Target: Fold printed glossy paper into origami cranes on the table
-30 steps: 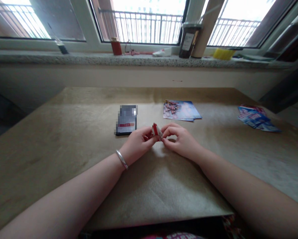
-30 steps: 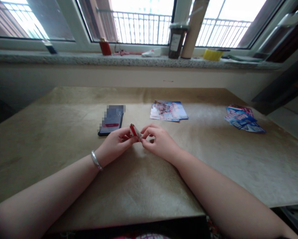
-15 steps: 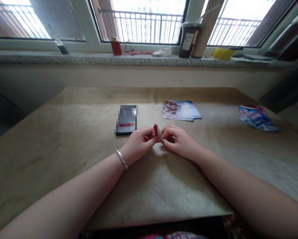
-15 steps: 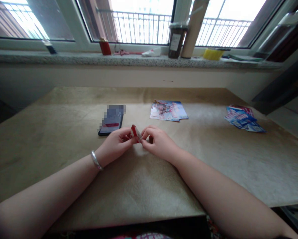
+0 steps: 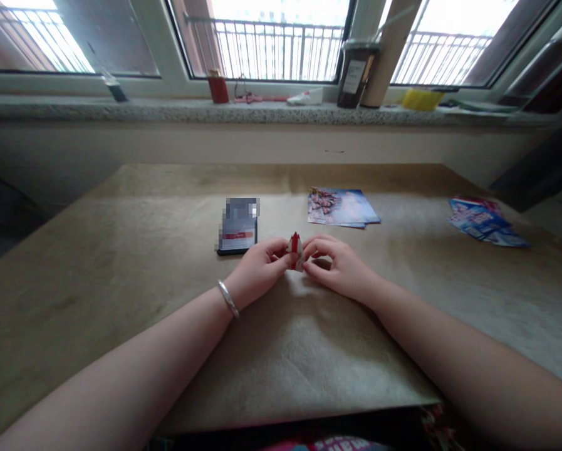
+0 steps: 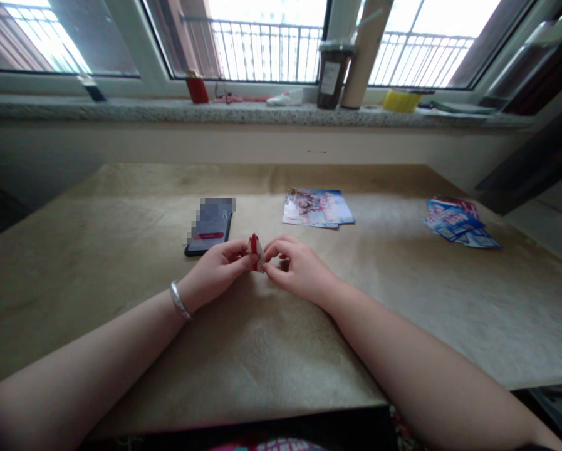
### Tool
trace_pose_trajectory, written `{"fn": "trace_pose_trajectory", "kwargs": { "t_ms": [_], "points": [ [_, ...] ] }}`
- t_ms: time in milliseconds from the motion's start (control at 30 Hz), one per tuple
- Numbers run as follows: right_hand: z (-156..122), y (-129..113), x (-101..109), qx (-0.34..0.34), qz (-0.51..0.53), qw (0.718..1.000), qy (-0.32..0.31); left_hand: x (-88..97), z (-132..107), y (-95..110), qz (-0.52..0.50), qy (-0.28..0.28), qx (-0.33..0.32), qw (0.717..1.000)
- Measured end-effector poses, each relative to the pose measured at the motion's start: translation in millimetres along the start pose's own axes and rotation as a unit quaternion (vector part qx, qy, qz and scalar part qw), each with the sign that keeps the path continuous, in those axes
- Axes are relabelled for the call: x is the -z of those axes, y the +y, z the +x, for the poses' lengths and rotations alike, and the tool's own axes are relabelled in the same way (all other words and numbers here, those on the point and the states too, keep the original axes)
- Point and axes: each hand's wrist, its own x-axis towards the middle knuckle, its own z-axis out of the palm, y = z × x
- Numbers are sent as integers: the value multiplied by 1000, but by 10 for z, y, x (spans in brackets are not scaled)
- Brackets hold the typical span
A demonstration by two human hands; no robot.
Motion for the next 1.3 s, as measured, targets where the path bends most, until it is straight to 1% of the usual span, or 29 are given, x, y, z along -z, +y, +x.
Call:
{"fn": "trace_pose_trajectory", "kwargs": {
  "t_ms": [100, 167, 300, 400, 500, 633, 733, 833, 900, 1000, 1100, 1300],
  "points": [
    [0, -4, 14, -9, 7, 999, 43, 7, 0, 2, 4, -9, -5, 1000],
    [1, -1, 20, -12, 9, 997, 73, 9, -7, 7, 37, -14, -17, 999],
    [6, 3, 18, -24, 26, 995, 90, 9, -27, 21, 115, -17, -36, 993],
    [13, 8, 11, -47, 39, 994, 94, 5, -36, 29, 142, -18, -37, 989],
    [21, 30, 2, -73, 86, 990, 79, 1, -37, 38, 155, -18, -33, 987],
    [31, 56, -6, -89, 184, 978, 51, -4, -35, 49, 136, -18, -35, 990],
    [34, 42, -5, -93, 224, 969, 46, -5, -32, 44, 115, -20, -35, 993],
    [29, 19, -6, -92, 229, 968, 44, -5, -30, 28, 110, -23, -36, 993],
    [24, 14, -13, -88, 209, 973, 49, -3, -29, 19, 112, -22, -37, 993],
    [18, 20, -26, -83, 173, 978, 77, 0, -29, 19, 120, -20, -32, 992],
    [18, 25, -33, -79, 173, 977, 94, 0, -31, 31, 119, -21, -26, 992],
    [20, 4, -16, -85, 192, 974, 80, -3, -37, 52, 131, -28, -13, 991]
  ]
}}
